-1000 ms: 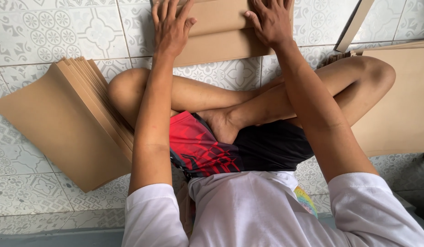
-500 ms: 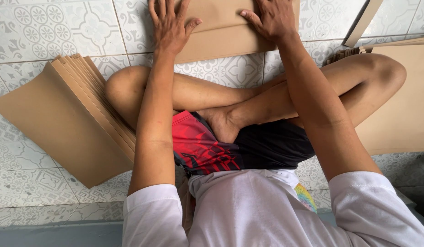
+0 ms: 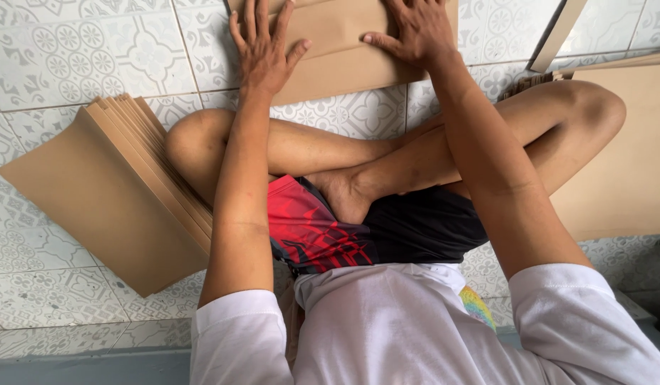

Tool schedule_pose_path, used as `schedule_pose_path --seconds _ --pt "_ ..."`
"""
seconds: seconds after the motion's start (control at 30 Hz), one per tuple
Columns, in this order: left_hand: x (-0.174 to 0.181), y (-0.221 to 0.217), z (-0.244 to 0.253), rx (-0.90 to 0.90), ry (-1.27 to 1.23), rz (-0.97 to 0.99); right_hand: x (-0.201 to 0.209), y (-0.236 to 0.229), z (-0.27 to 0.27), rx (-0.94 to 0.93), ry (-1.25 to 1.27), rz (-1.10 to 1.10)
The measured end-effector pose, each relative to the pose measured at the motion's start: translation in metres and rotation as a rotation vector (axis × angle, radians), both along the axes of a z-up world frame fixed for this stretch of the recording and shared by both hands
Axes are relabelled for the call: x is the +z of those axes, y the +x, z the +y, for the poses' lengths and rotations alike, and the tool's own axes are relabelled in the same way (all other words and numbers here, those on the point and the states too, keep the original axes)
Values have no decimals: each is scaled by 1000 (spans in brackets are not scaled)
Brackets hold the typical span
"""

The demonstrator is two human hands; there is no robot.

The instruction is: Folding flat cardboard sheets along pre-scored lines and stacking them on the floor.

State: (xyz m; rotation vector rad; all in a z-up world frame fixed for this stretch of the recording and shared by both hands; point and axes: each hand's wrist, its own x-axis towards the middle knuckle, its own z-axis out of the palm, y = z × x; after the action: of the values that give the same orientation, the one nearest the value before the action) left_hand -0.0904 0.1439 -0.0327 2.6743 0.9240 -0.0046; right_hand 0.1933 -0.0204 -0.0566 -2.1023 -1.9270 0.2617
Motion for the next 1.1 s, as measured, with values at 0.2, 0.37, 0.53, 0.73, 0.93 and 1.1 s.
schedule_pose_path --seconds 0.2,0.37,0.53,0.73,0.93,1.1 --pt "-6 52 -18 -131 52 -51 6 -5 5 -22 -70 1" --pt "-22 141 -51 -135 -10 -49 7 1 8 -27 -32 121" --pt "-9 116 -40 -81 -95 163 12 -3 5 -39 -98 180" --pt "-8 58 -9 103 -100 206 38 -8 8 -54 -44 122" --pt "2 11 14 327 -105 170 24 -5 5 -100 -99 75" --pt "-11 6 13 306 42 -25 45 -24 12 -96 66 120"
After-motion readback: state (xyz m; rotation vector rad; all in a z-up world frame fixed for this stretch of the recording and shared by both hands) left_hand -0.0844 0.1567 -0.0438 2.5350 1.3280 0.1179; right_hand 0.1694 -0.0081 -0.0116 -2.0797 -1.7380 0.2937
